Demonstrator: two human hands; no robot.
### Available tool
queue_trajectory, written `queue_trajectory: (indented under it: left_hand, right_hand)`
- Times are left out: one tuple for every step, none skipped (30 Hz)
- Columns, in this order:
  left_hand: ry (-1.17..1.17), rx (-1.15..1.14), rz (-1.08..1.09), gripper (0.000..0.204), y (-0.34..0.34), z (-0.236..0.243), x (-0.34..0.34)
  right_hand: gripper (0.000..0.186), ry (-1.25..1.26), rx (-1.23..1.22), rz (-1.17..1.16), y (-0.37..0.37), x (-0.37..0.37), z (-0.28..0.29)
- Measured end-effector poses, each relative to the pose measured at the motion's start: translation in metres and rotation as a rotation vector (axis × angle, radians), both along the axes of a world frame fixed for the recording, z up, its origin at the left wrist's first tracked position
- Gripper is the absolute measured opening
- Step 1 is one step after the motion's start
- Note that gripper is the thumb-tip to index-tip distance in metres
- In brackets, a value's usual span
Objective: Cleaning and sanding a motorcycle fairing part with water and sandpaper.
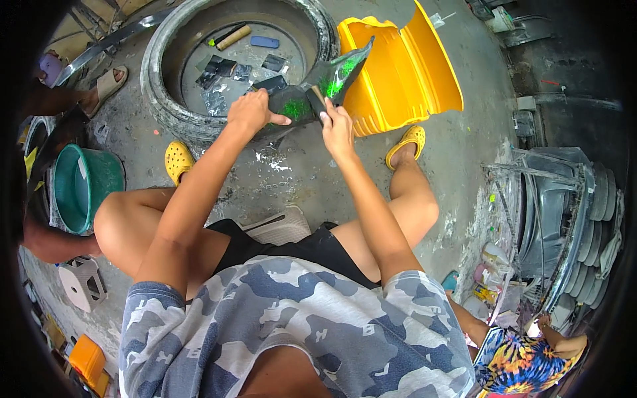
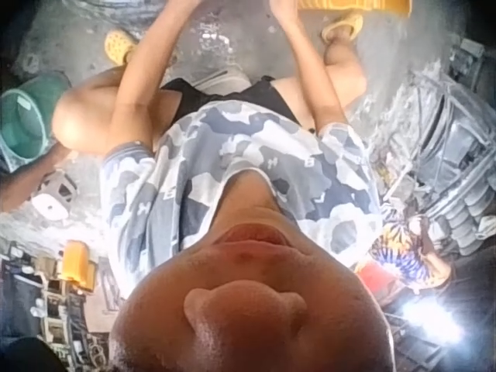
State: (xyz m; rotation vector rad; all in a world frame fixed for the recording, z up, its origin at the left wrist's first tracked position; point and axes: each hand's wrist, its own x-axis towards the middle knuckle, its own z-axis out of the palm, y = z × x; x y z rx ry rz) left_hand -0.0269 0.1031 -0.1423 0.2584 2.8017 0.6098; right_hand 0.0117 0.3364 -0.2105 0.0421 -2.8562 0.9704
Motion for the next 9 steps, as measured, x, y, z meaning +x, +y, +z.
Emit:
queue_trajectory:
  left_hand:
    - [0.012, 0.010, -0.009, 0.084, 0.003, -0.001, 0.006]
    - [-0.022, 0.025, 0.028, 0.083, 0.001, -0.001, 0.003]
    - [-0.137, 0.004, 0.051, 0.082, -0.004, 0.009, -0.001]
    - [-0.137, 0.010, 0.059, 0.082, -0.008, 0.006, -0.003]
    - [-0.136, 0.015, 0.068, 0.083, -0.012, 0.004, -0.003]
    - [-0.120, 0.017, 0.067, 0.083, -0.011, 0.005, -0.007]
    - [-0.157, 0.002, 0.046, 0.086, -0.011, 0.003, -0.009]
    - [-0.199, -0.008, 0.019, 0.089, -0.009, 0.003, -0.009]
    - [-0.188, 0.013, 0.005, 0.088, -0.010, 0.004, -0.006]
  right_hand:
    - [0.036, -0.013, -0.002, -0.009, -0.011, -0.003, 0.007]
    - [0.038, 0.079, 0.040, 0.007, -0.023, -0.016, 0.015]
    - [0.040, 0.168, 0.084, 0.027, -0.035, -0.022, 0.027]
    - [0.044, 0.078, 0.064, -0.009, -0.045, -0.019, 0.040]
    - [0.044, 0.073, 0.065, -0.008, -0.039, -0.004, 0.032]
    - [0.045, 0.097, 0.019, -0.031, -0.027, 0.011, 0.018]
    - [0.046, 0.120, -0.033, -0.050, -0.018, 0.024, -0.001]
    - [0.046, 0.165, -0.121, -0.054, -0.005, 0.036, -0.016]
    - [0.044, 0.106, -0.136, -0.078, -0.008, 0.041, -0.013]
